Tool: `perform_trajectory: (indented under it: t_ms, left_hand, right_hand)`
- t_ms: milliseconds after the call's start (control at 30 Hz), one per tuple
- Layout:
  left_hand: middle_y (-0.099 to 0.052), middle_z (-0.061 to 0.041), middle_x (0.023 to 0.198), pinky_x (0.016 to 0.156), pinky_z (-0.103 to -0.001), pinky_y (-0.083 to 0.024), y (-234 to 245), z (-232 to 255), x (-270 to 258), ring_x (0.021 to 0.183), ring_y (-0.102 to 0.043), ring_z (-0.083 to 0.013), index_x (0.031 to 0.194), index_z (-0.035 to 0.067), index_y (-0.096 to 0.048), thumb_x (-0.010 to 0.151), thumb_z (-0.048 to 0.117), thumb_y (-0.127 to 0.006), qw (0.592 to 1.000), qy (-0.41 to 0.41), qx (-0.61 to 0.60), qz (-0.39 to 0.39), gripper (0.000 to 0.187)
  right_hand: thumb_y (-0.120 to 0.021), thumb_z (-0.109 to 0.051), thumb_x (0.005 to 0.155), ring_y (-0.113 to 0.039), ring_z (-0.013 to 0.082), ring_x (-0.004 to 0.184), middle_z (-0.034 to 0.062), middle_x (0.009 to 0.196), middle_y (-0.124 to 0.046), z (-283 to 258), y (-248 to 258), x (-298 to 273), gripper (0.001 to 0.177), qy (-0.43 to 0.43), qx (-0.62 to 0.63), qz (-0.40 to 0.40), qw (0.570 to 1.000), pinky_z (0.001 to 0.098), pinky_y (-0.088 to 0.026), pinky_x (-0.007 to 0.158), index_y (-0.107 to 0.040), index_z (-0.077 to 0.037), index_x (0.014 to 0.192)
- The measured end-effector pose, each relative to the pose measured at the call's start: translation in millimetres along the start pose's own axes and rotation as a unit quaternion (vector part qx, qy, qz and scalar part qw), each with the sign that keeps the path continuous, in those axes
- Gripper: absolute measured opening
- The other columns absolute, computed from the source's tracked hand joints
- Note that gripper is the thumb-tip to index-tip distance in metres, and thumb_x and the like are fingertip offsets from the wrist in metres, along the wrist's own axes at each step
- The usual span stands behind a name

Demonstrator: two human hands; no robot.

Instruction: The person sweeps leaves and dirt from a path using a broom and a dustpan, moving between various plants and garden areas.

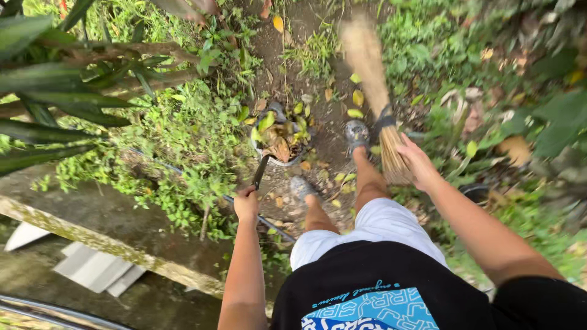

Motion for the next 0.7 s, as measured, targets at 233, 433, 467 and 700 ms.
perform_trajectory:
  t_ms: [233,433,467,700]
  left_hand:
    - [-0.076,-0.019,0.089,0.078,-0.045,-0.057,-25.5,-31.8,48.0,0.082,-0.073,-0.0366,0.107,0.012,-0.08,0.08,0.022,-0.068,0.962,-0.232,0.143,0.027,0.031]
    - [-0.075,-0.021,0.093,0.082,-0.045,-0.058,-52.4,-55.2,68.9,0.087,-0.074,-0.0375,0.107,0.012,-0.079,0.086,0.024,-0.063,0.956,-0.246,0.157,-0.012,0.029]
    - [-0.075,-0.021,0.093,0.082,-0.045,-0.058,-51.5,-56.4,72.0,0.087,-0.074,-0.0375,0.107,0.012,-0.079,0.086,0.024,-0.063,0.955,-0.249,0.16,-0.014,0.029]
    - [-0.075,-0.02,0.097,0.082,-0.045,-0.058,-50.2,-67.2,67.7,0.09,-0.073,-0.0375,0.106,0.013,-0.08,0.087,0.023,-0.065,0.957,-0.238,0.168,-0.009,0.026]
  right_hand:
    - [-0.081,-0.018,0.089,-0.068,0.0306,0.09,0.0221,0.107,-0.068,221.5,-79.0,24.2,0.063,-0.095,-0.096,-0.006,0.991,0.039,-0.055,0.074,-0.06,0.014,0.138]
    - [-0.071,-0.024,0.079,-0.069,0.0215,0.089,0.0113,0.104,-0.07,285.9,-97.2,-95.9,0.068,-0.166,0.053,-0.092,0.98,0.0359,-0.056,0.072,-0.058,-0.007,0.143]
    - [-0.071,-0.022,0.078,-0.069,0.0204,0.091,0.01,0.108,-0.071,282.6,-95.4,-114.4,0.068,-0.153,0.079,-0.069,0.983,0.0347,-0.056,0.075,-0.057,-0.009,0.143]
    - [-0.067,-0.018,0.075,-0.067,0.0173,0.105,0.0027,0.124,-0.066,248.4,-40.2,-89.4,0.076,0.07,0.127,0.127,0.981,0.0352,-0.058,0.086,-0.043,-0.013,0.147]
Point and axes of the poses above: each hand's wrist, its own x-axis towards the middle knuckle, its own y-axis out of the back of the hand, z = x × y, the point moved 2 cm from there along x, towards the middle knuckle
